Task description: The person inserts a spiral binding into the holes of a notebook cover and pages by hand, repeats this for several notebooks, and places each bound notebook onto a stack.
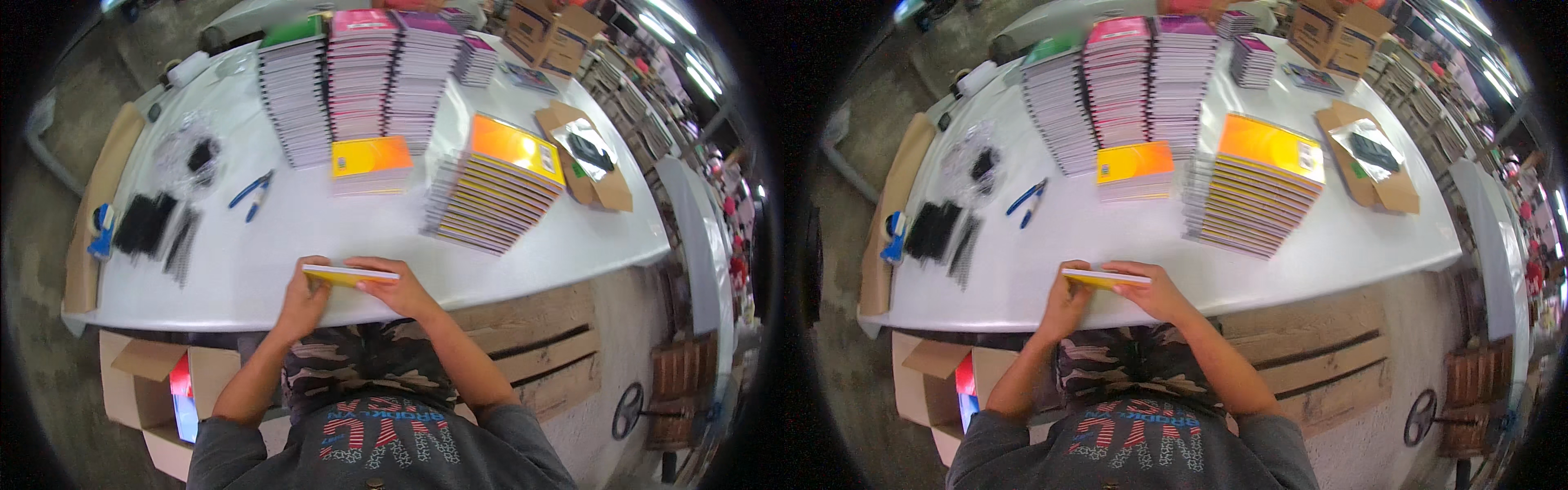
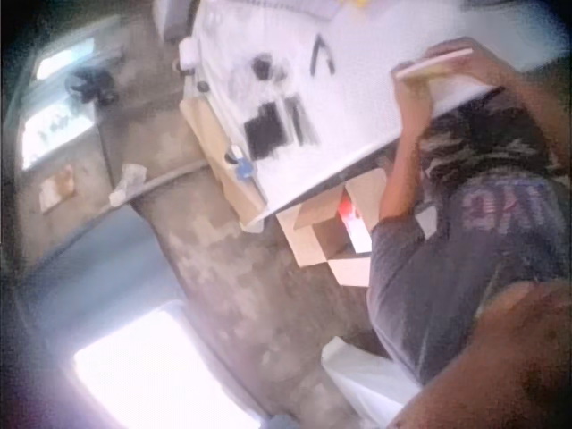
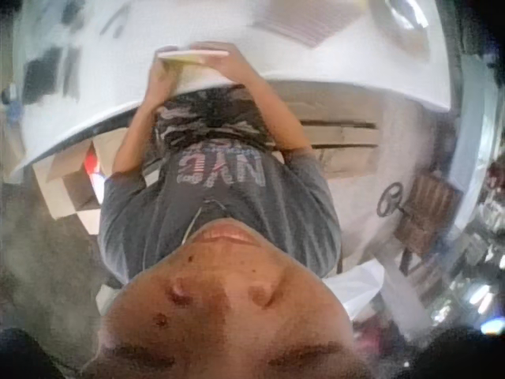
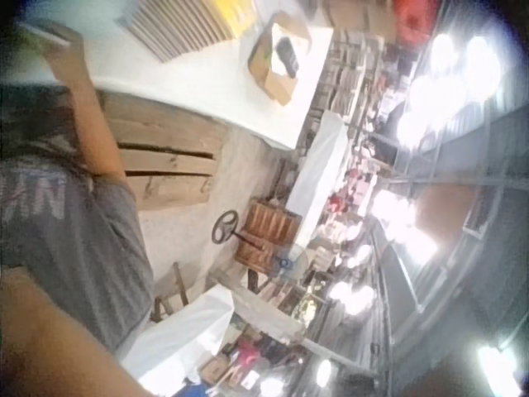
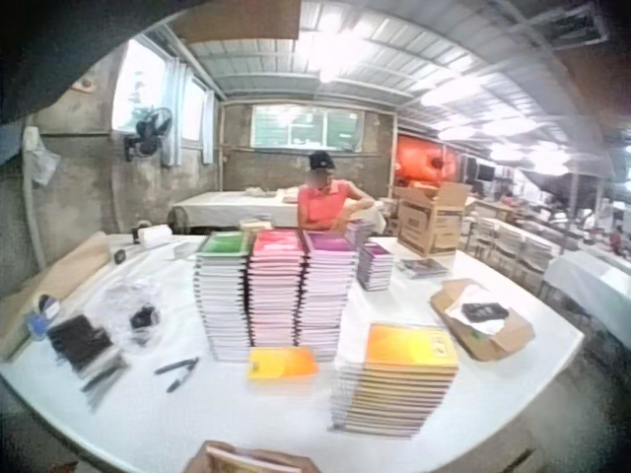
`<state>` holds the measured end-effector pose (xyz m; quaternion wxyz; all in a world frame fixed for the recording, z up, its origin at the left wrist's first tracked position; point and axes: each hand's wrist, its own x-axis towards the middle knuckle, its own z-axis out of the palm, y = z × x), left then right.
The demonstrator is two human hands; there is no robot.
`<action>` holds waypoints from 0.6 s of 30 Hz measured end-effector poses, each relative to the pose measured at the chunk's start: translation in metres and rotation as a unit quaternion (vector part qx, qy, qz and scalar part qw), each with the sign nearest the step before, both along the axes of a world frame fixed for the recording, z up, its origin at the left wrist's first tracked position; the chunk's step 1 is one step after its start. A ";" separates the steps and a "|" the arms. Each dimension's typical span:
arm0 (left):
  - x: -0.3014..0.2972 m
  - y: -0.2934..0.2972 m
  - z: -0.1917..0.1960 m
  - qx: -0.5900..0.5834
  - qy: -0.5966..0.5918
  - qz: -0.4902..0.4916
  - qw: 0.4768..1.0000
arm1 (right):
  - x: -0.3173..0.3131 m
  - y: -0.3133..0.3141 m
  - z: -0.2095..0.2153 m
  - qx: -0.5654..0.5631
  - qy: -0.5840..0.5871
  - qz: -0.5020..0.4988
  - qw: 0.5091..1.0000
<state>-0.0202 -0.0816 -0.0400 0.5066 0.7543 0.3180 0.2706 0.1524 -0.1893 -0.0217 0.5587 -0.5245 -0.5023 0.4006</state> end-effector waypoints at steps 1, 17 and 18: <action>-0.004 0.004 -0.004 0.002 0.003 0.020 1.000 | -0.002 0.002 -0.004 0.002 0.003 0.020 1.000; -0.094 0.176 -0.009 0.281 0.339 0.238 0.866 | 0.004 -0.008 -0.013 -0.034 0.053 -0.048 0.997; -0.092 0.173 -0.012 0.331 0.304 0.205 0.870 | 0.005 -0.008 -0.014 -0.035 0.055 -0.049 0.997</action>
